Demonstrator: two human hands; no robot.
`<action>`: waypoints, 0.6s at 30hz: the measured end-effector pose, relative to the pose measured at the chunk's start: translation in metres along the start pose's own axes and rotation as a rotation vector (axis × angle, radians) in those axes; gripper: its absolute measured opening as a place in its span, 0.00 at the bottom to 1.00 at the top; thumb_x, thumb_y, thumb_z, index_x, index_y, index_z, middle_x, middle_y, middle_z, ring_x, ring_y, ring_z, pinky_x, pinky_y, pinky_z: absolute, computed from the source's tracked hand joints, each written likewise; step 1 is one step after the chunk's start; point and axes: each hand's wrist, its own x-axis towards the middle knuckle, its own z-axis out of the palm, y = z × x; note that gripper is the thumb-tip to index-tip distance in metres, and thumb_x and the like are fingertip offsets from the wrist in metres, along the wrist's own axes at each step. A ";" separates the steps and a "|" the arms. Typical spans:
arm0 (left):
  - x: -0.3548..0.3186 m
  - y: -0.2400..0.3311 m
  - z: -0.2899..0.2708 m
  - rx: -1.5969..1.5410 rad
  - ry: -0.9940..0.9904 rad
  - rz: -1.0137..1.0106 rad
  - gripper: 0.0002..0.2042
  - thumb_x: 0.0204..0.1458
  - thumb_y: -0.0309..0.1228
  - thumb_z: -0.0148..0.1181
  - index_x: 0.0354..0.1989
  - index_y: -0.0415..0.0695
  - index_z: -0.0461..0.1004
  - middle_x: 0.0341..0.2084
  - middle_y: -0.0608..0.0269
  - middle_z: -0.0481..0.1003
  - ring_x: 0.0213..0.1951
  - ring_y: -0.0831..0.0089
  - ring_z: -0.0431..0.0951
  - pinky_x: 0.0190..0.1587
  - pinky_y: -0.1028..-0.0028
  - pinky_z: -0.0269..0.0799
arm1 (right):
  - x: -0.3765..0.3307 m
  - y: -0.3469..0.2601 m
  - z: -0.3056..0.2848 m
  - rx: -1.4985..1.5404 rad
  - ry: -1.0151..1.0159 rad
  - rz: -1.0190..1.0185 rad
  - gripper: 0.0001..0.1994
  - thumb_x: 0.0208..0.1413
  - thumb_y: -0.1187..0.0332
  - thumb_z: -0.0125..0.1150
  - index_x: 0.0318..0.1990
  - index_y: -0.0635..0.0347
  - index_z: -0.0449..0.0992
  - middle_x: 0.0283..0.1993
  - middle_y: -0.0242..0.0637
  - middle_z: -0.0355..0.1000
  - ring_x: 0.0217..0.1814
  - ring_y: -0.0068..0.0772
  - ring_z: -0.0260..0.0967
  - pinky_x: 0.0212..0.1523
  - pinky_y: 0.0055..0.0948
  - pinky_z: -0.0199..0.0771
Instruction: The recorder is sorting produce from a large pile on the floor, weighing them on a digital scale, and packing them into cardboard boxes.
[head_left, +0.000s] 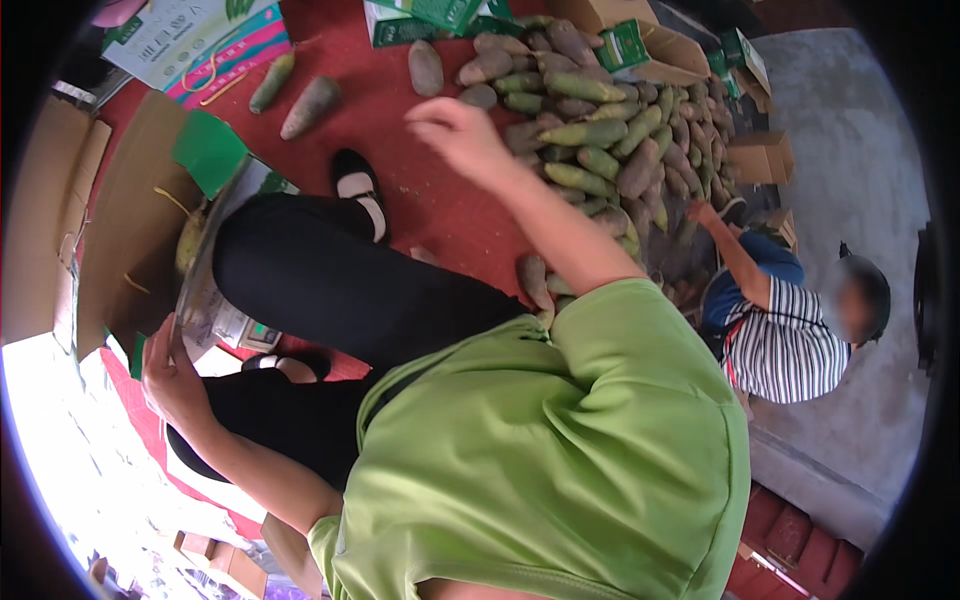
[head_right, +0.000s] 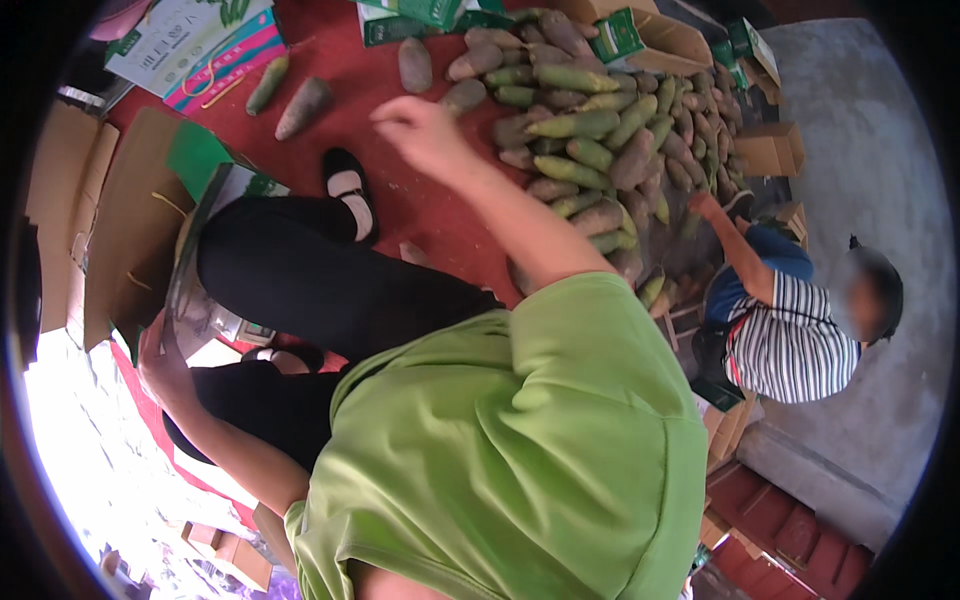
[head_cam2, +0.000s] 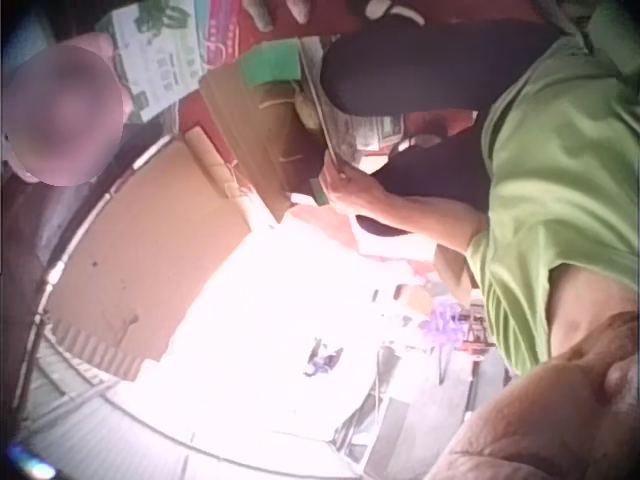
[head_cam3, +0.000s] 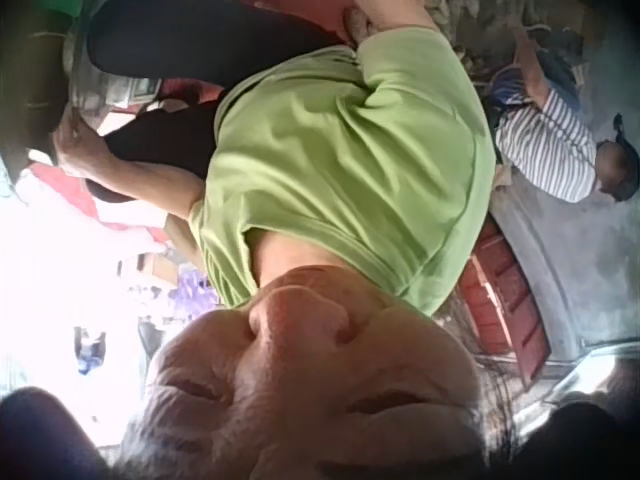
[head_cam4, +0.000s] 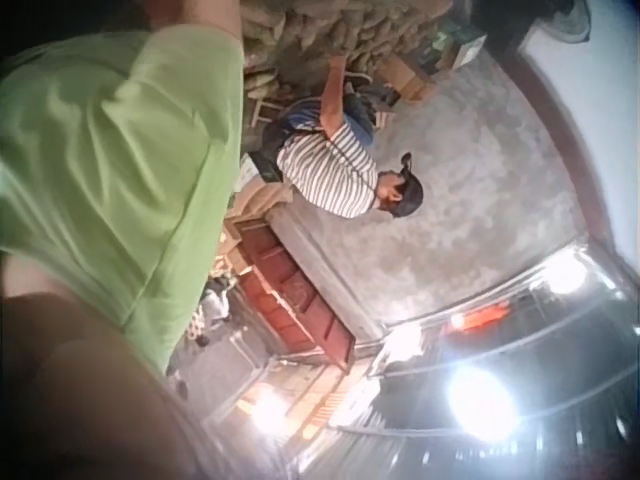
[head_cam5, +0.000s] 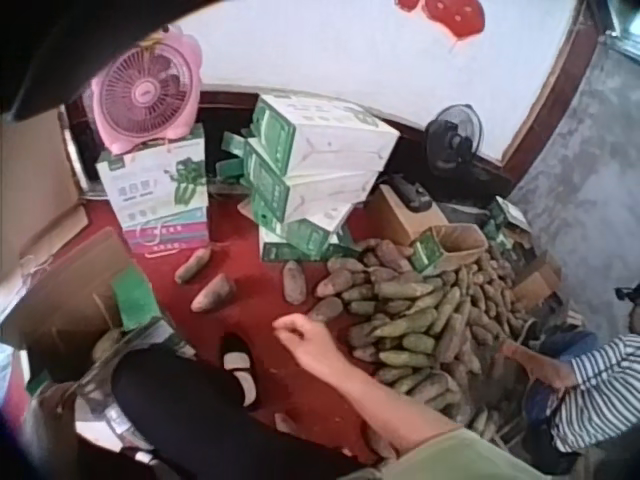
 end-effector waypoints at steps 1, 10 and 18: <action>0.000 -0.003 0.003 -0.017 0.033 0.022 0.09 0.54 0.29 0.56 0.42 0.48 0.79 0.34 0.62 0.78 0.36 0.63 0.79 0.38 0.68 0.73 | -0.019 0.028 -0.026 -0.076 0.049 0.115 0.09 0.52 0.70 0.59 0.40 0.63 0.78 0.40 0.40 0.77 0.44 0.31 0.74 0.46 0.28 0.72; 0.003 -0.021 0.014 0.003 0.028 0.071 0.09 0.56 0.29 0.54 0.42 0.44 0.79 0.33 0.60 0.77 0.36 0.64 0.78 0.39 0.69 0.71 | -0.233 0.198 -0.171 -0.667 -0.017 0.851 0.05 0.50 0.72 0.56 0.28 0.62 0.77 0.23 0.34 0.72 0.26 0.27 0.70 0.27 0.29 0.69; 0.002 -0.034 0.019 -0.002 0.045 0.081 0.10 0.55 0.26 0.55 0.43 0.42 0.78 0.34 0.57 0.77 0.37 0.61 0.78 0.40 0.67 0.71 | -0.306 0.259 -0.126 -0.606 -0.110 1.027 0.13 0.42 0.63 0.64 0.35 0.60 0.77 0.34 0.36 0.77 0.38 0.38 0.76 0.38 0.38 0.75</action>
